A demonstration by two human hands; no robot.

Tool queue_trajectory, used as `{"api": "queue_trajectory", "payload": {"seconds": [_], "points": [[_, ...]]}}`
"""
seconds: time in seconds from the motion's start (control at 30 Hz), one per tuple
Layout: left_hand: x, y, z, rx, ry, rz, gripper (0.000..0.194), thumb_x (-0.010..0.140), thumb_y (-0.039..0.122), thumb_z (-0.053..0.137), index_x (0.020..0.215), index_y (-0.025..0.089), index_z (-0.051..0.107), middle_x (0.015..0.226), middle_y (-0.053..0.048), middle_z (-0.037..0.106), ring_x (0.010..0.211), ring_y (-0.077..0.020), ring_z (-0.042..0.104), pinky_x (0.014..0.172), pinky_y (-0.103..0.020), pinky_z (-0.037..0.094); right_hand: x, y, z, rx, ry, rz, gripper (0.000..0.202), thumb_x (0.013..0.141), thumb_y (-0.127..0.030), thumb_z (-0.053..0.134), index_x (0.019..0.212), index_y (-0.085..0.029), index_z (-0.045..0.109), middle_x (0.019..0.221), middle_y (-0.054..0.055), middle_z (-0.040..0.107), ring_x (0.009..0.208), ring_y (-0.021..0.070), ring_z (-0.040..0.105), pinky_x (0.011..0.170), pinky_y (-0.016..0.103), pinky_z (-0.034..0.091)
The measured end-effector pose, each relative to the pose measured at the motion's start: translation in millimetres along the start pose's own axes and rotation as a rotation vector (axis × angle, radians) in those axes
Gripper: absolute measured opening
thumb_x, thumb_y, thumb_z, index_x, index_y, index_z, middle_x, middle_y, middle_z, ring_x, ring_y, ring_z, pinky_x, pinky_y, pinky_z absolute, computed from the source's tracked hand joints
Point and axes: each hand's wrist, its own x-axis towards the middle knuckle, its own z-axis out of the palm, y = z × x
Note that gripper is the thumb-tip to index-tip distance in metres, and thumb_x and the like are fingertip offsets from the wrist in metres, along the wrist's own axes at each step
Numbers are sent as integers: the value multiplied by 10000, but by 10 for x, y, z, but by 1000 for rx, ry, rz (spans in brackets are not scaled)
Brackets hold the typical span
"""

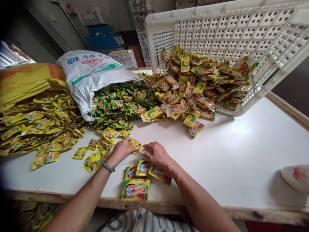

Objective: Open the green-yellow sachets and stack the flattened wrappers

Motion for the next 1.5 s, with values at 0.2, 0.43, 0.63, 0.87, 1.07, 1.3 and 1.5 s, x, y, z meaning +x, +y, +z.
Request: {"api": "queue_trajectory", "payload": {"seconds": [0.2, 0.43, 0.63, 0.87, 1.07, 1.3, 1.5], "points": [[-45, 357, 247, -596, -129, 115, 277, 729, 452, 670, 672, 183, 634, 653, -28, 634, 608, -176, 544, 577, -268, 385, 46, 11, -84, 394, 237, 239, 577, 776, -527, 677, 1210, -156, 591, 1044, 102, 676, 845, 197, 622, 749, 326, 501], [333, 322, 53, -201, 117, 115, 241, 759, 296, 624, 967, 190, 686, 881, -121, 706, 927, -298, 618, 856, -406, 440, 75, 24, -189, 522, 494, 296, 432, 725, -542, 656, 925, -181, 531, 773, 39, 611, 658, 169, 566, 608, 304, 482], [707, 11, -158, 12, 174, 140, 207, 689, 134, 604, 865, 178, 702, 880, -166, 708, 1097, -370, 568, 991, -490, 351, 51, 23, -251, 508, 456, 348, 535, 753, -501, 622, 1159, -185, 475, 846, 54, 623, 708, 184, 589, 614, 306, 482], [464, 289, 10, -416, 9, 96, 354, 772, 436, 584, 930, 134, 679, 857, -116, 720, 688, -215, 668, 650, -335, 528, 98, 38, -295, 649, 453, 222, 346, 741, -455, 661, 942, -190, 565, 768, 9, 557, 661, 140, 508, 594, 264, 437], [10, 711, 130, -1132, -360, -1, 364, 593, 344, 824, 867, 131, 712, 813, -50, 700, 648, -120, 615, 610, -226, 498, 107, 40, -348, 469, 581, 153, 333, 739, -464, 672, 932, -202, 608, 891, 37, 595, 786, 172, 542, 695, 294, 457], [2, 824, 159, -1147, -216, -43, 417, 513, 359, 895, 769, 136, 651, 683, -1, 663, 587, -102, 576, 561, -217, 465, 102, 112, -324, 503, 595, 224, 515, 720, -434, 709, 1131, -191, 513, 738, -19, 566, 661, 155, 529, 623, 287, 435], [-33, 847, 180, -1206, -265, -56, 464, 538, 343, 884, 868, 154, 618, 718, -2, 689, 639, -109, 607, 601, -216, 481, 107, 68, -347, 529, 569, 210, 471, 684, -489, 713, 1000, -177, 556, 805, 13, 602, 719, 164, 546, 674, 304, 447]]}}
